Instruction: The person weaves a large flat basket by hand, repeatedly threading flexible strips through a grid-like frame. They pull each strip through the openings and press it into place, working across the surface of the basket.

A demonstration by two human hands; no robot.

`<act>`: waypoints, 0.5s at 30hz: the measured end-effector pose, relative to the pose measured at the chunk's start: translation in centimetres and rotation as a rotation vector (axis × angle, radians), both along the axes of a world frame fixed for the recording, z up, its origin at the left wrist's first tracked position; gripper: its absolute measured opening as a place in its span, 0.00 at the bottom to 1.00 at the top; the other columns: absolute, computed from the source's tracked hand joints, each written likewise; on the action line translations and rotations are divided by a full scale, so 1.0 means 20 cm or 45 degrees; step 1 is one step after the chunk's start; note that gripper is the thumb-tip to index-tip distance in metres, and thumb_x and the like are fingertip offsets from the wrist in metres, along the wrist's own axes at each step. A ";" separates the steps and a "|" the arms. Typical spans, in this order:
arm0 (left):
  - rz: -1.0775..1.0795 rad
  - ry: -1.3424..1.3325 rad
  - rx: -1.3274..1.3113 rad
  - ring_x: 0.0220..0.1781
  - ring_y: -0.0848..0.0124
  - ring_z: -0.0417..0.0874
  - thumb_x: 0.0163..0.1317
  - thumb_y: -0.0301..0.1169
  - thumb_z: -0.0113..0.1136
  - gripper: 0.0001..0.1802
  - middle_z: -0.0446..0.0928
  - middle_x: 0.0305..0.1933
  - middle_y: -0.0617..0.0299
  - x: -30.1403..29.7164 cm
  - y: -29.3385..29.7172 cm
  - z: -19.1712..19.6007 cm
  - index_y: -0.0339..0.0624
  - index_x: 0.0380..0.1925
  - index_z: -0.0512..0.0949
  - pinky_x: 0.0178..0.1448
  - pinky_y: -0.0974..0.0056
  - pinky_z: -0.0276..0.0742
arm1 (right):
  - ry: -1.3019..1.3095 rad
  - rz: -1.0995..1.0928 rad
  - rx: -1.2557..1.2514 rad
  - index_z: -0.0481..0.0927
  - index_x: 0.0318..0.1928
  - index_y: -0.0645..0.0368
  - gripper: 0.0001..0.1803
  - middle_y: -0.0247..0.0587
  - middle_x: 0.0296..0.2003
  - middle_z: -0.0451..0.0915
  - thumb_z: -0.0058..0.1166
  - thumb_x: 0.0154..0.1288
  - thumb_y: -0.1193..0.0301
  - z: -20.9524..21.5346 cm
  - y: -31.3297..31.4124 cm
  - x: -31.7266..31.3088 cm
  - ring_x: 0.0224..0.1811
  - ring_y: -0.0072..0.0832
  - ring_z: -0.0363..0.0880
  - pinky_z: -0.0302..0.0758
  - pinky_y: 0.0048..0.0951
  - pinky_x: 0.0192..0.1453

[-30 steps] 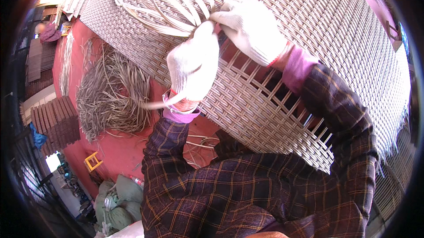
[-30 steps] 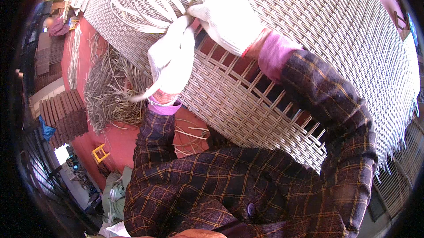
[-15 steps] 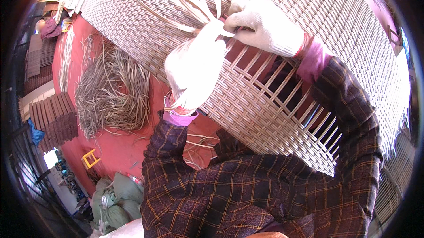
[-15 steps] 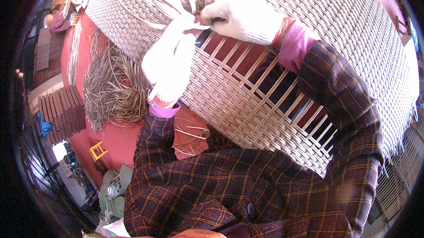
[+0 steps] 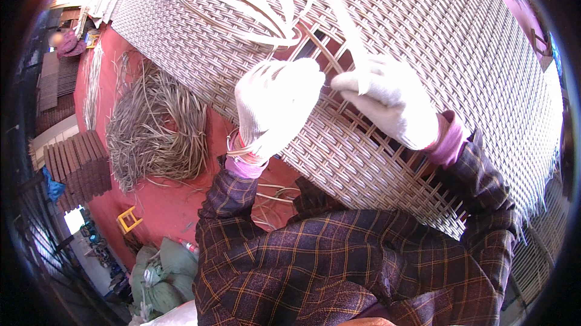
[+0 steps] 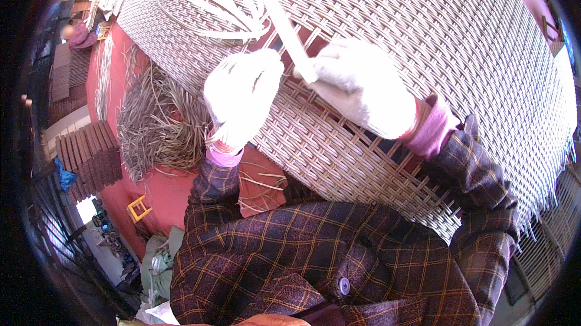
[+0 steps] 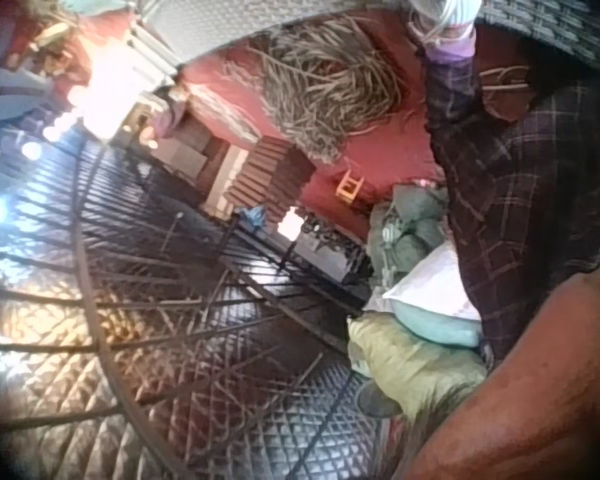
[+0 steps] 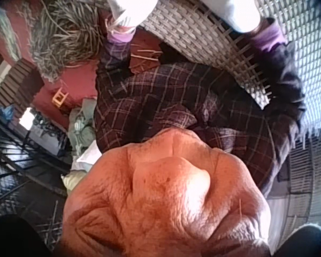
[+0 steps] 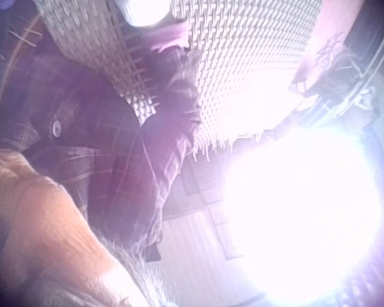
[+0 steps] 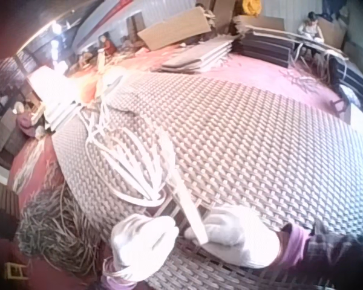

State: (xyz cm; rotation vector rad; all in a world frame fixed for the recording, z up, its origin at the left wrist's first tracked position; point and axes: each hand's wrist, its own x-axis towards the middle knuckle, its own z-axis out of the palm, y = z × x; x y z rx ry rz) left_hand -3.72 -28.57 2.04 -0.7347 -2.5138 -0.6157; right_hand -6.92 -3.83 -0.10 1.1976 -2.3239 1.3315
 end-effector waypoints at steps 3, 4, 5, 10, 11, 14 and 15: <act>0.058 0.005 -0.024 0.40 0.60 0.91 0.62 0.28 0.77 0.12 0.90 0.43 0.59 0.02 0.06 0.03 0.44 0.45 0.88 0.47 0.56 0.87 | -0.575 0.016 -0.247 0.90 0.55 0.57 0.13 0.41 0.47 0.92 0.64 0.74 0.78 0.03 0.07 0.06 0.46 0.24 0.91 0.89 0.27 0.48; 0.084 0.003 -0.005 0.40 0.61 0.90 0.61 0.30 0.77 0.13 0.90 0.42 0.61 0.05 0.09 0.05 0.45 0.46 0.87 0.47 0.56 0.87 | -0.675 0.009 -0.228 0.89 0.58 0.59 0.13 0.43 0.48 0.92 0.62 0.77 0.75 0.04 0.10 0.09 0.45 0.25 0.91 0.89 0.27 0.47; 0.104 0.006 0.005 0.39 0.62 0.90 0.61 0.33 0.77 0.14 0.89 0.41 0.63 0.07 0.12 0.06 0.47 0.46 0.87 0.47 0.56 0.86 | -0.826 0.093 -0.374 0.89 0.59 0.61 0.14 0.44 0.48 0.92 0.61 0.79 0.73 0.04 0.13 0.11 0.44 0.25 0.91 0.88 0.28 0.47; -0.099 -0.147 0.043 0.36 0.61 0.85 0.57 0.33 0.74 0.21 0.88 0.43 0.58 0.27 0.22 0.16 0.40 0.50 0.87 0.42 0.56 0.82 | -1.511 0.386 -0.957 0.88 0.56 0.62 0.19 0.45 0.47 0.92 0.54 0.87 0.59 0.04 0.20 0.20 0.38 0.26 0.89 0.86 0.27 0.45; -0.189 -0.272 0.054 0.32 0.63 0.83 0.58 0.34 0.72 0.19 0.87 0.40 0.60 0.30 0.25 0.17 0.40 0.49 0.86 0.40 0.56 0.80 | -1.571 0.334 -0.929 0.88 0.54 0.62 0.19 0.44 0.45 0.92 0.55 0.87 0.58 0.05 0.20 0.21 0.38 0.25 0.88 0.86 0.27 0.44; -0.322 -0.209 0.124 0.27 0.71 0.79 0.59 0.35 0.68 0.13 0.85 0.36 0.65 0.38 0.36 0.15 0.43 0.42 0.85 0.36 0.60 0.74 | -1.823 0.155 -0.861 0.88 0.49 0.60 0.17 0.37 0.36 0.92 0.58 0.85 0.58 0.09 0.20 0.25 0.35 0.22 0.88 0.85 0.25 0.42; -0.330 -0.132 0.105 0.30 0.72 0.80 0.56 0.36 0.70 0.15 0.86 0.39 0.67 0.40 0.39 0.14 0.44 0.42 0.86 0.38 0.61 0.75 | -1.874 0.161 -0.853 0.88 0.49 0.60 0.14 0.37 0.35 0.91 0.60 0.84 0.62 0.12 0.20 0.26 0.35 0.21 0.88 0.84 0.23 0.42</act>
